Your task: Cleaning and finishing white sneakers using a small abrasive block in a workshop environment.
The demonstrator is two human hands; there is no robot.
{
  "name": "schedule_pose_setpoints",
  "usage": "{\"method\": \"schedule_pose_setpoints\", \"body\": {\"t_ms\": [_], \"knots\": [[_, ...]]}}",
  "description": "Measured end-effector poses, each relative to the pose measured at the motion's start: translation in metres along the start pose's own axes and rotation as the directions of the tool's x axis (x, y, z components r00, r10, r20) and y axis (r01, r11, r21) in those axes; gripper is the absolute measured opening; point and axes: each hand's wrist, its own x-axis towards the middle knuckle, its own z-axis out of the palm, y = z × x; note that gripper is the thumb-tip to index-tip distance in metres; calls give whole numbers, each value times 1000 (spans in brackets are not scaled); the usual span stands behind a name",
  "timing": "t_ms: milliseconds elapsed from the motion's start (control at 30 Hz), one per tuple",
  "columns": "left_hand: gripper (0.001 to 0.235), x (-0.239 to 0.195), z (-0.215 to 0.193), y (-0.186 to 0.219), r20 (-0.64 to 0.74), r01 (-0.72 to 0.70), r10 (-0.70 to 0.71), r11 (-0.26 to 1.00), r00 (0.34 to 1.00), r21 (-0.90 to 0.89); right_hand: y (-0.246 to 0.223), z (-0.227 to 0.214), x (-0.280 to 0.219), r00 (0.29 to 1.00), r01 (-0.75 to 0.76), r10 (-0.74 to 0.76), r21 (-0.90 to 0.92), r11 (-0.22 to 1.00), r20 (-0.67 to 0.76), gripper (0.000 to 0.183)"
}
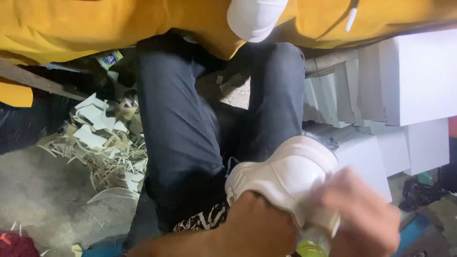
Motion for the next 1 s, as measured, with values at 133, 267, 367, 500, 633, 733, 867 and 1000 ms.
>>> {"method": "schedule_pose_setpoints", "body": {"t_ms": [133, 267, 367, 500, 633, 733, 867, 1000], "knots": [[23, 11, -36, -6, -186, -183, 199, 978, 962, 100, 39, 2, -3, 995, 17, -7, 103, 994, -98, 15], [33, 13, -41, -24, -203, -263, 340, 907, 918, 329, 92, -3, -33, 881, -73, 282, 480, 874, -379, 18], [32, 9, -25, -34, -175, -245, 307, 920, 935, 306, 95, 8, -54, 978, 16, 113, 601, 799, -177, 18], [33, 4, 7, -48, -133, -220, 261, 940, 956, 260, 62, 48, -60, 963, -130, 208, 383, 915, -170, 24], [41, -7, 31, -50, -57, -188, 203, 961, 977, 200, 64, 44, -55, 995, 18, -8, 109, 994, -99, 6], [18, -2, 25, -49, -64, -167, 181, 970, 981, 177, 74, 42, -74, 998, 55, -62, -442, 896, -3, 10], [13, -5, 27, -53, -143, -161, 164, 986, 976, 32, 59, 43, -54, 980, 190, -195, 143, 971, 24, 27], [45, -7, 33, -55, 14, -180, 181, 958, 983, 225, 79, 48, -50, 991, 61, -57, 26, 998, -123, 13]]}}
